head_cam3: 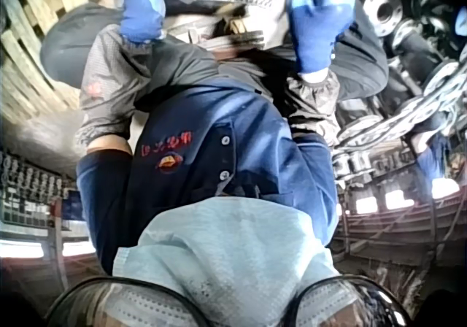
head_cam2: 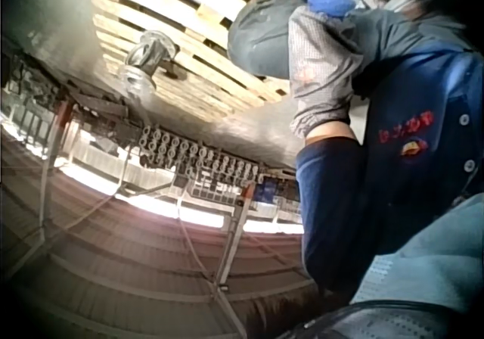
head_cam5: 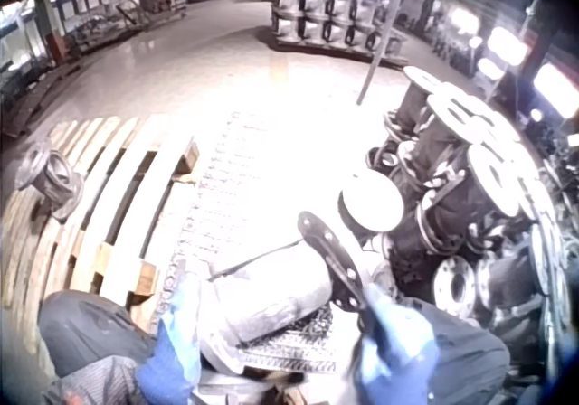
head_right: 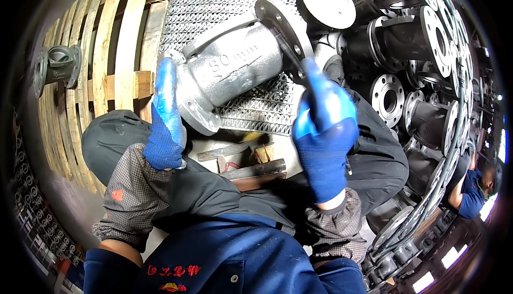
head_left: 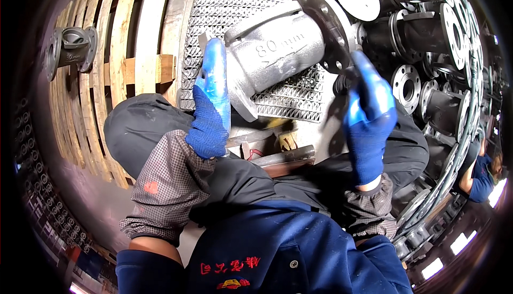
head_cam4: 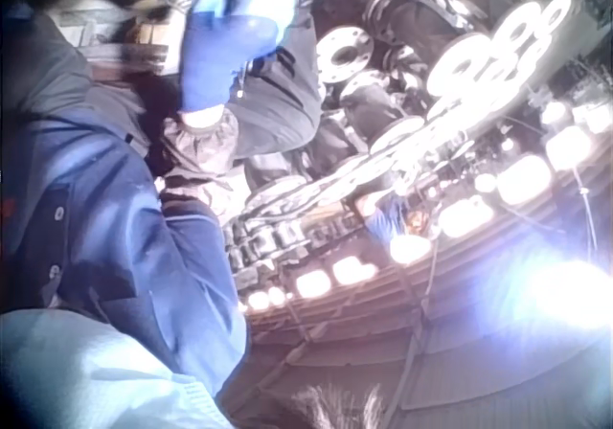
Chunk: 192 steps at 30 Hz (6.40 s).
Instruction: The person holds a metal pipe fitting and uses a small tool to scrape and clean the interior and exterior surfaces. The person turns the part over several times to reach different areas and moves it onto a wooden pallet when finished.
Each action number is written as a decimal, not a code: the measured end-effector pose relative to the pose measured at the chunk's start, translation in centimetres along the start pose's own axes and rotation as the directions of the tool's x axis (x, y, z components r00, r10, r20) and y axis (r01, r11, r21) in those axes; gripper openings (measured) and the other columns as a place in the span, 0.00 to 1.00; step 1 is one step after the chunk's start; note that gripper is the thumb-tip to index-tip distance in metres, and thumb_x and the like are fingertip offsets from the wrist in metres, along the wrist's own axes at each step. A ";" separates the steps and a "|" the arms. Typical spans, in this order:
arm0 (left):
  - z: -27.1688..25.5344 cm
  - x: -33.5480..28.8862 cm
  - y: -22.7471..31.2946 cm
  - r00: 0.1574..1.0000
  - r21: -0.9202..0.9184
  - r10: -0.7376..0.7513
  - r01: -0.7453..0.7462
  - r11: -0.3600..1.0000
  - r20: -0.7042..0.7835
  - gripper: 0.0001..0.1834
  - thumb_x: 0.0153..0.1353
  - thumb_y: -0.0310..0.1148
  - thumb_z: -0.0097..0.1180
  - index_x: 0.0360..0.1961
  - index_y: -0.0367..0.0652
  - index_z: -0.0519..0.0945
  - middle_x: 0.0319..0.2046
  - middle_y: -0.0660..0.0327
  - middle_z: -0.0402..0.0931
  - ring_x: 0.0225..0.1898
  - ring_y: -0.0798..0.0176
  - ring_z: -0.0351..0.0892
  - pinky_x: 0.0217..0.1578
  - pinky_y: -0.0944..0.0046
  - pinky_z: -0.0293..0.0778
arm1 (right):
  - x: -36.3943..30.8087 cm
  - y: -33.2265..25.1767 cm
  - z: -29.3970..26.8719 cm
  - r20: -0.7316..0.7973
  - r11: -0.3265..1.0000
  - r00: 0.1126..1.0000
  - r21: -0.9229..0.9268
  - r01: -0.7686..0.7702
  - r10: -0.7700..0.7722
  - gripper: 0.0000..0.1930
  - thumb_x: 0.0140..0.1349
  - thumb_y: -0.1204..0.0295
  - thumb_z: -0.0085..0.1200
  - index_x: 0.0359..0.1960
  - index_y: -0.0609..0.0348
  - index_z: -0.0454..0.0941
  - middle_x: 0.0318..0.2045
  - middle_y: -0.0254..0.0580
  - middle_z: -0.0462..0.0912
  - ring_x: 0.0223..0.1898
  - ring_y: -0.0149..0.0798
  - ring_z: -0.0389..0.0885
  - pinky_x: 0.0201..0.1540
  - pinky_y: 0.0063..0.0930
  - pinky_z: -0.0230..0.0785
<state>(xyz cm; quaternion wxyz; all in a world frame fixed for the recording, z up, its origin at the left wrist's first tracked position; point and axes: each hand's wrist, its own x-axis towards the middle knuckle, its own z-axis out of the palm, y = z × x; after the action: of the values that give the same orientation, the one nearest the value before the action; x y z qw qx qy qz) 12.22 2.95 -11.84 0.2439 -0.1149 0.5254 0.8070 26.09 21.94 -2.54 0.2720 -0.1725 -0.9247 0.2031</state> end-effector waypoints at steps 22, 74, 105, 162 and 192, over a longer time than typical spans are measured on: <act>0.5 -5.3 8.3 0.920 0.618 0.237 -0.385 0.685 0.311 0.21 0.68 0.30 0.37 0.58 0.32 0.69 0.57 0.51 0.68 0.59 0.58 0.66 0.61 0.62 0.59 | -4.3 4.6 8.1 0.284 0.407 0.726 0.675 -0.615 0.627 0.15 0.64 0.75 0.46 0.51 0.71 0.72 0.40 0.44 0.80 0.38 0.30 0.78 0.43 0.20 0.70; -0.6 -4.9 11.1 0.465 0.536 0.284 -0.799 -0.274 0.839 0.23 0.67 0.31 0.45 0.61 0.35 0.64 0.55 0.45 0.69 0.55 0.54 0.70 0.56 0.61 0.66 | -6.6 3.9 9.4 0.305 0.314 0.797 0.800 -0.511 0.521 0.04 0.60 0.74 0.48 0.32 0.58 0.76 0.24 0.34 0.73 0.22 0.27 0.70 0.23 0.18 0.65; 0.9 -3.3 11.4 0.350 0.442 0.270 -0.709 -0.550 0.897 0.23 0.55 0.24 0.54 0.55 0.47 0.74 0.50 0.37 0.70 0.48 0.40 0.75 0.47 0.57 0.74 | -2.4 4.2 6.1 0.081 0.894 0.988 0.420 -0.154 0.132 0.16 0.60 0.78 0.43 0.49 0.65 0.76 0.35 0.44 0.81 0.32 0.30 0.77 0.37 0.23 0.70; 3.7 -5.0 11.9 0.646 0.576 0.329 -0.763 0.294 0.688 0.20 0.68 0.36 0.39 0.55 0.35 0.70 0.37 0.45 0.78 0.38 0.56 0.81 0.42 0.66 0.78 | 1.2 -6.3 1.7 0.123 0.953 0.991 0.304 0.009 -0.049 0.21 0.58 0.61 0.52 0.51 0.56 0.73 0.27 0.54 0.80 0.27 0.51 0.81 0.36 0.40 0.74; 6.1 -3.5 7.6 0.488 0.443 0.290 -0.872 0.211 0.823 0.19 0.50 0.21 0.58 0.46 0.35 0.77 0.35 0.49 0.79 0.34 0.55 0.82 0.34 0.66 0.79 | -4.2 4.0 -1.1 0.254 0.512 0.837 0.693 -0.507 0.485 0.14 0.65 0.72 0.46 0.48 0.65 0.77 0.27 0.28 0.76 0.26 0.17 0.65 0.28 0.11 0.58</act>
<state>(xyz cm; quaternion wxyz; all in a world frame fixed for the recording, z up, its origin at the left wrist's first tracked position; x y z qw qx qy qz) 11.76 4.96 -1.67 0.0619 0.4921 0.7366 0.4598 30.88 23.87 -5.41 0.2352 -0.3013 -0.6767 0.6293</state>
